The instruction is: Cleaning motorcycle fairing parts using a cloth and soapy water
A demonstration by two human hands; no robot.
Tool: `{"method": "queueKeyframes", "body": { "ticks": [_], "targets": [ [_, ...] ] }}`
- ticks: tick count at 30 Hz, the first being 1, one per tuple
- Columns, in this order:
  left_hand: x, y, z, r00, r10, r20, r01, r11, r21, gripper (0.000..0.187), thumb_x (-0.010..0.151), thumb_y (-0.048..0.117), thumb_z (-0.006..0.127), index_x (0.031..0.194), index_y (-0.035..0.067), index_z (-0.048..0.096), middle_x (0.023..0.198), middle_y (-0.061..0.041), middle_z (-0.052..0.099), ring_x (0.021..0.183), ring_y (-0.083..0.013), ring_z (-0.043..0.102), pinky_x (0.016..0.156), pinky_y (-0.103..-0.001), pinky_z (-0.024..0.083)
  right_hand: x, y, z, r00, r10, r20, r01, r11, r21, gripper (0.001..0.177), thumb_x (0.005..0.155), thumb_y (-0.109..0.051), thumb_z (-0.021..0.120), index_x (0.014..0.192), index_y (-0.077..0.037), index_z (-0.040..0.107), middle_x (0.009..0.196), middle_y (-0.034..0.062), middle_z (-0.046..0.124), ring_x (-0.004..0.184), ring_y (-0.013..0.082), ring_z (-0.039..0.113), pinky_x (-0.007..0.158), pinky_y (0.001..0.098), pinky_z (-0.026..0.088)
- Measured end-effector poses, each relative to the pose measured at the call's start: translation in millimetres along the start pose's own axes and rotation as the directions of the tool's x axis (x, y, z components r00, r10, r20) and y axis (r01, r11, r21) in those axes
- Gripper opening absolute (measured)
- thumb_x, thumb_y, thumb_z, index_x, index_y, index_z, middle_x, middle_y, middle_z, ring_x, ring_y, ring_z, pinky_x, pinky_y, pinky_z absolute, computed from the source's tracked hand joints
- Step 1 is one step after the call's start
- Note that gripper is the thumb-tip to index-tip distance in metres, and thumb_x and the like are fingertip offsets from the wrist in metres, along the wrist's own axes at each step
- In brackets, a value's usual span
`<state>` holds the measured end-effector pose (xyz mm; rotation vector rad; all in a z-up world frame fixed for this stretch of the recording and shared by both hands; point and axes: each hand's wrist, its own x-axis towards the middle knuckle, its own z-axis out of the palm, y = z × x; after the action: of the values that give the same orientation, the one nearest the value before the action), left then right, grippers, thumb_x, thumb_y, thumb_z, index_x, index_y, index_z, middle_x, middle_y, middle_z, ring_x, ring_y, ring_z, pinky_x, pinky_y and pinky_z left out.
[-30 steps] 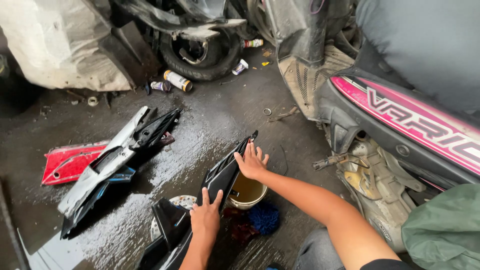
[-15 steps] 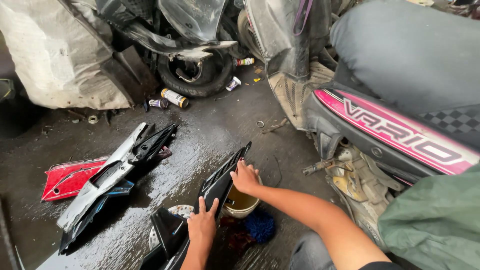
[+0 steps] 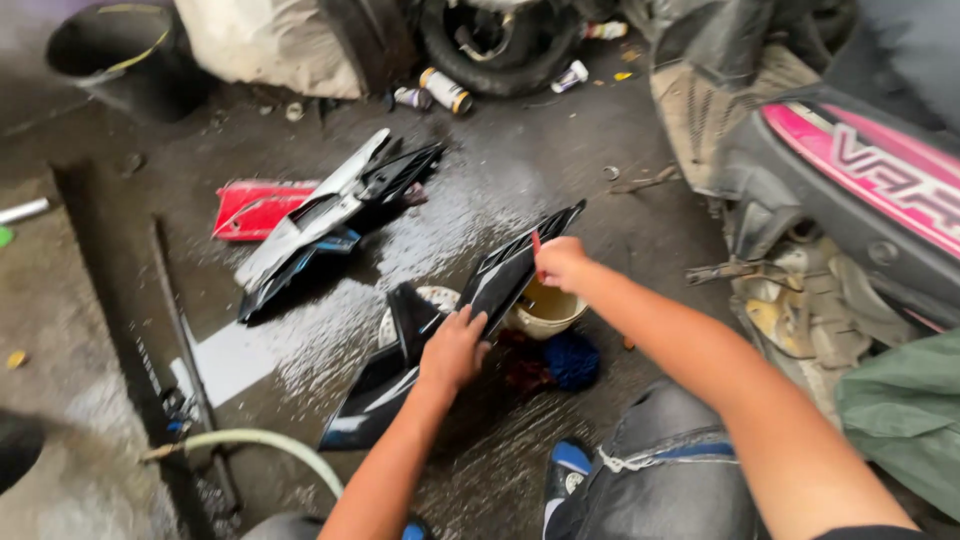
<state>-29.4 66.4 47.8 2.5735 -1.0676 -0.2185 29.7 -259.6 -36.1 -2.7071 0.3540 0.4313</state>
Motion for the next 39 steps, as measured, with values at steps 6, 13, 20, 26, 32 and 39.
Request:
{"method": "queueKeyframes", "body": {
  "ticks": [6, 13, 20, 26, 32, 39],
  "targets": [
    [21.9, -1.0, -57.7, 0.867, -0.386, 0.316, 0.384, 0.111, -0.917, 0.059, 0.096, 0.036, 0.071, 0.146, 0.010, 0.055, 0.142, -0.024, 0.058, 0.120, -0.0382, 0.066, 0.093, -0.051, 0.057, -143.3, -139.0, -119.9, 0.951, -0.029, 0.308, -0.261, 0.460, 0.849, 0.055, 0.072, 0.006, 0.068, 0.125, -0.003, 0.060, 0.097, -0.0001, 0.066, 0.085, 0.0108, 0.067, 0.070, 0.0251, 0.064],
    [62.8, 31.5, -39.7, 0.870, -0.435, 0.231, 0.211, -0.095, -0.973, 0.033, 0.097, 0.019, 0.070, 0.126, 0.004, 0.068, 0.111, -0.018, 0.070, 0.096, -0.0330, 0.074, 0.080, -0.044, 0.064, -122.9, -117.1, -118.2, 0.939, -0.131, 0.319, -0.217, 0.494, 0.842, 0.039, 0.073, 0.009, 0.078, 0.110, -0.001, 0.068, 0.089, 0.0059, 0.067, 0.081, 0.0180, 0.071, 0.073, 0.0367, 0.068],
    [59.4, 13.5, -11.0, 0.783, -0.565, 0.261, 0.310, -0.009, -0.951, 0.030, 0.094, 0.022, 0.072, 0.118, 0.005, 0.065, 0.094, -0.012, 0.072, 0.072, -0.0196, 0.071, 0.065, -0.035, 0.066, -9.9, 40.5, 14.9, 0.778, 0.265, 0.569, -0.548, 0.729, 0.411, 0.040, 0.089, -0.020, 0.074, 0.124, -0.001, 0.068, 0.121, 0.0221, 0.071, 0.114, 0.0337, 0.068, 0.098, 0.0484, 0.057],
    [63.0, 3.1, 10.6, 0.750, -0.597, 0.286, 0.389, 0.048, -0.920, 0.029, 0.091, 0.022, 0.073, 0.111, 0.007, 0.057, 0.086, -0.011, 0.075, 0.062, -0.0144, 0.065, 0.059, -0.025, 0.061, 39.9, 79.9, 97.9, 0.786, 0.355, 0.506, -0.382, 0.922, -0.054, 0.033, 0.090, -0.011, 0.070, 0.122, -0.005, 0.066, 0.113, 0.0136, 0.068, 0.101, 0.0243, 0.069, 0.087, 0.0379, 0.060],
    [93.3, 2.6, 27.5, 0.760, -0.566, 0.319, 0.369, -0.028, -0.929, 0.034, 0.090, 0.019, 0.075, 0.115, 0.004, 0.057, 0.086, -0.013, 0.072, 0.069, -0.0154, 0.066, 0.064, -0.028, 0.062, -2.3, -16.8, -16.6, 0.652, 0.305, 0.694, -0.712, 0.560, 0.423, 0.031, 0.104, -0.013, 0.046, 0.130, 0.002, 0.054, 0.124, 0.0138, 0.061, 0.116, 0.0270, 0.059, 0.100, 0.0318, 0.051],
    [149.1, 18.7, 57.8, 0.801, -0.488, 0.347, 0.404, 0.013, -0.915, 0.045, 0.088, 0.022, 0.078, 0.126, 0.002, 0.065, 0.090, -0.010, 0.073, 0.076, -0.0181, 0.068, 0.065, -0.035, 0.065, -29.0, 19.9, -48.4, 0.706, 0.176, 0.686, -0.696, 0.348, 0.628, 0.029, 0.084, -0.026, 0.064, 0.087, 0.002, 0.073, 0.080, 0.0195, 0.072, 0.070, 0.0275, 0.073, 0.060, 0.0305, 0.063]
  ]
}}
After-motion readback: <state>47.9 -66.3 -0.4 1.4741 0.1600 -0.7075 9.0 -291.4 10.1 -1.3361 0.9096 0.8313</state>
